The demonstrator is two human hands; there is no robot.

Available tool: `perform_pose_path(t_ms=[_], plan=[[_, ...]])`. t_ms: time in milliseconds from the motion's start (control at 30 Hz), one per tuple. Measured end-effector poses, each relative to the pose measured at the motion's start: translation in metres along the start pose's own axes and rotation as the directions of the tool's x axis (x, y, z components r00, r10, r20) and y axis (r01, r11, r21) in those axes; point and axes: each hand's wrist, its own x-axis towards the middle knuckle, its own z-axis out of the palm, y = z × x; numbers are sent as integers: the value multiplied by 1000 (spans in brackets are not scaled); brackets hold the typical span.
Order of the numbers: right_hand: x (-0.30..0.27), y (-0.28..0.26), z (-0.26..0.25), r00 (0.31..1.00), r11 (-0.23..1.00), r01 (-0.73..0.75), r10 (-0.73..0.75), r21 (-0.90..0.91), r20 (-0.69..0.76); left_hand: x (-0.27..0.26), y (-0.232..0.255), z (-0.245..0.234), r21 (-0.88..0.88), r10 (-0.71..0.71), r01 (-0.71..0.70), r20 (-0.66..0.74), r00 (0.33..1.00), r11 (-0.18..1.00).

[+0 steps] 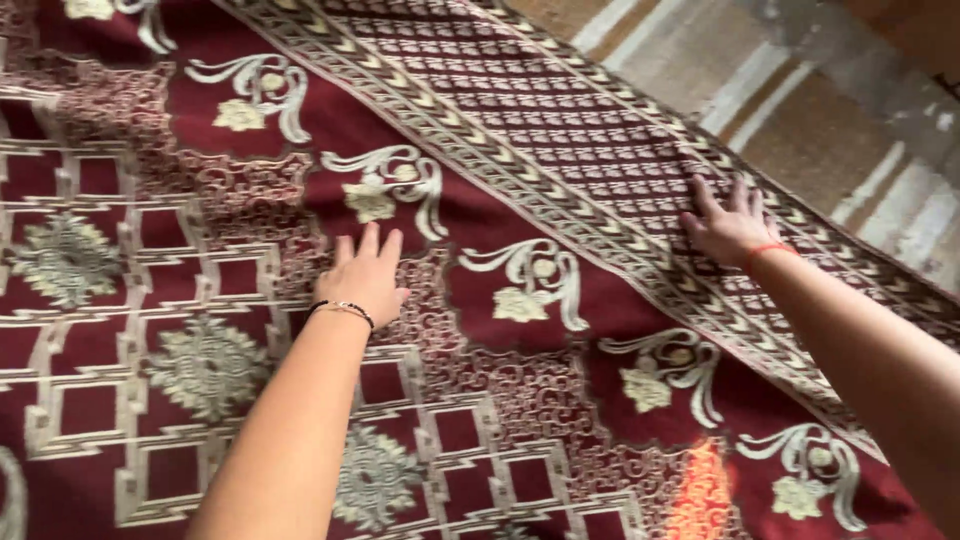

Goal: The person folds a large maroon patterned rug on a wooden table. They align edges, fold the rug in half lengthwise, then fold it again widthwise, smoothing the surface with both hands throughout the process.

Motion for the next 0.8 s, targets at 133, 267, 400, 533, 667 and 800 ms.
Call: perform_pose_path(t_ms=[133,267,400,533,667,800], plan=[[-11,-19,10,889,935,354,-340,-11,-307,12,70,1,67,182,-179,-37,983,982],[-59,-73,45,712,699,691,-702,-185,5,17,130,-9,145,255,-251,-8,967,957],[-52,-6,54,583,595,801,-801,-71,-140,11,172,-18,199,263,-268,50,963,943],[5,146,29,972,990,-39,69,138,-223,12,198,-33,239,248,-253,51,967,938],[24,223,40,928,989,-47,94,137,-360,29,223,-34,266,286,-281,22,958,922],[-2,230,62,821,990,101,-29,94,-570,57,259,-23,182,281,-255,-138,950,950]])
